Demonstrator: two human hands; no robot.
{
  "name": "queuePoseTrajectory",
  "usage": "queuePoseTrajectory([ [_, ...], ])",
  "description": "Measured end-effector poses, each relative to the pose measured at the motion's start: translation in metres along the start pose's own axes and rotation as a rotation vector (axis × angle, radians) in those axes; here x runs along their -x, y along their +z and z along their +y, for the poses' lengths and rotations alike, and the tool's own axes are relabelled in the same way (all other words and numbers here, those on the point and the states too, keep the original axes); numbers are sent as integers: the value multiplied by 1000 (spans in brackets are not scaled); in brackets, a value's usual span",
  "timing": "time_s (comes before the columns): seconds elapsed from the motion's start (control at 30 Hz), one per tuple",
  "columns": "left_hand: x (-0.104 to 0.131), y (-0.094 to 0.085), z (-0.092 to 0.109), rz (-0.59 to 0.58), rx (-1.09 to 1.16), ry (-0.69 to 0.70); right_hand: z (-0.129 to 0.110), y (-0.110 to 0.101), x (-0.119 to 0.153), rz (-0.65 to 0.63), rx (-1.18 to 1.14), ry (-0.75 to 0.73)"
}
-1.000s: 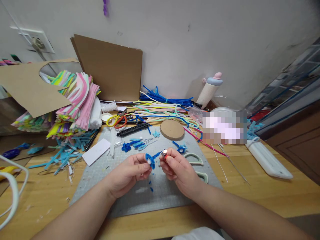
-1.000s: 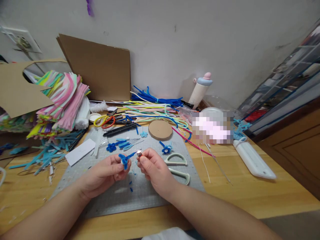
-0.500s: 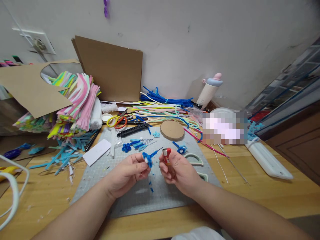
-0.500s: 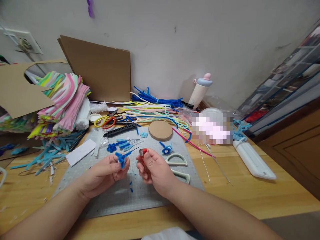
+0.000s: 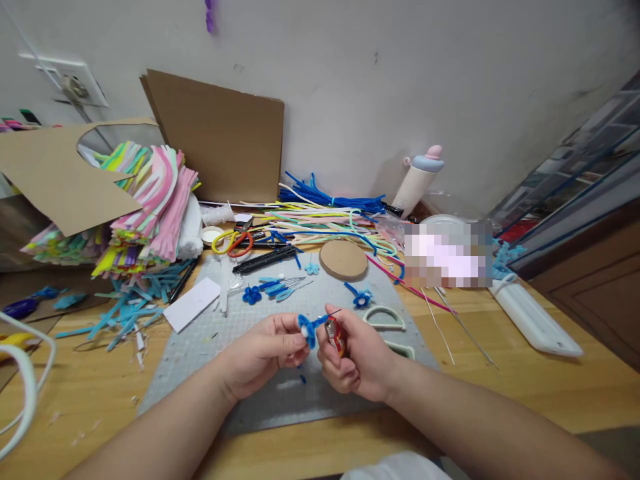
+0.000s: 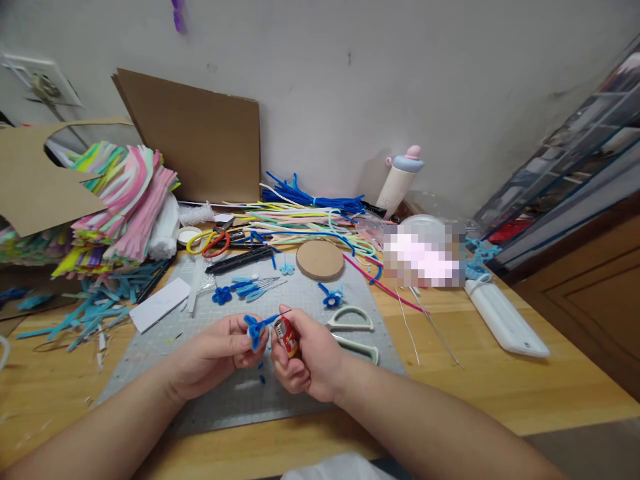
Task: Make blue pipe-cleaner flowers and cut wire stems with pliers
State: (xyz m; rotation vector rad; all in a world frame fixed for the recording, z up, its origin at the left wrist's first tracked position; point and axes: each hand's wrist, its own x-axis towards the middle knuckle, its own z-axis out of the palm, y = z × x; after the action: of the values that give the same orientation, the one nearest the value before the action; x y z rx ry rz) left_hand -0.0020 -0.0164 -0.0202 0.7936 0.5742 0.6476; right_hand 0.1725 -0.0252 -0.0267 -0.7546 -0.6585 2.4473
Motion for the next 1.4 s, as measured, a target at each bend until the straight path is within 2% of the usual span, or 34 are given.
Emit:
queuePoseTrajectory([
  [0.23, -1, 0, 0, -2, -1, 1, 2, 3, 0, 36, -31, 45],
  [0.53, 0, 1, 2, -12, -12, 16, 1, 1, 1, -31, -50, 0],
  [0.93, 0, 1, 0, -26, -11, 11, 2, 3, 1, 5, -28, 22],
  [1.4, 0, 0, 0, -26, -8, 21, 4, -2, -1, 14, 5, -40],
])
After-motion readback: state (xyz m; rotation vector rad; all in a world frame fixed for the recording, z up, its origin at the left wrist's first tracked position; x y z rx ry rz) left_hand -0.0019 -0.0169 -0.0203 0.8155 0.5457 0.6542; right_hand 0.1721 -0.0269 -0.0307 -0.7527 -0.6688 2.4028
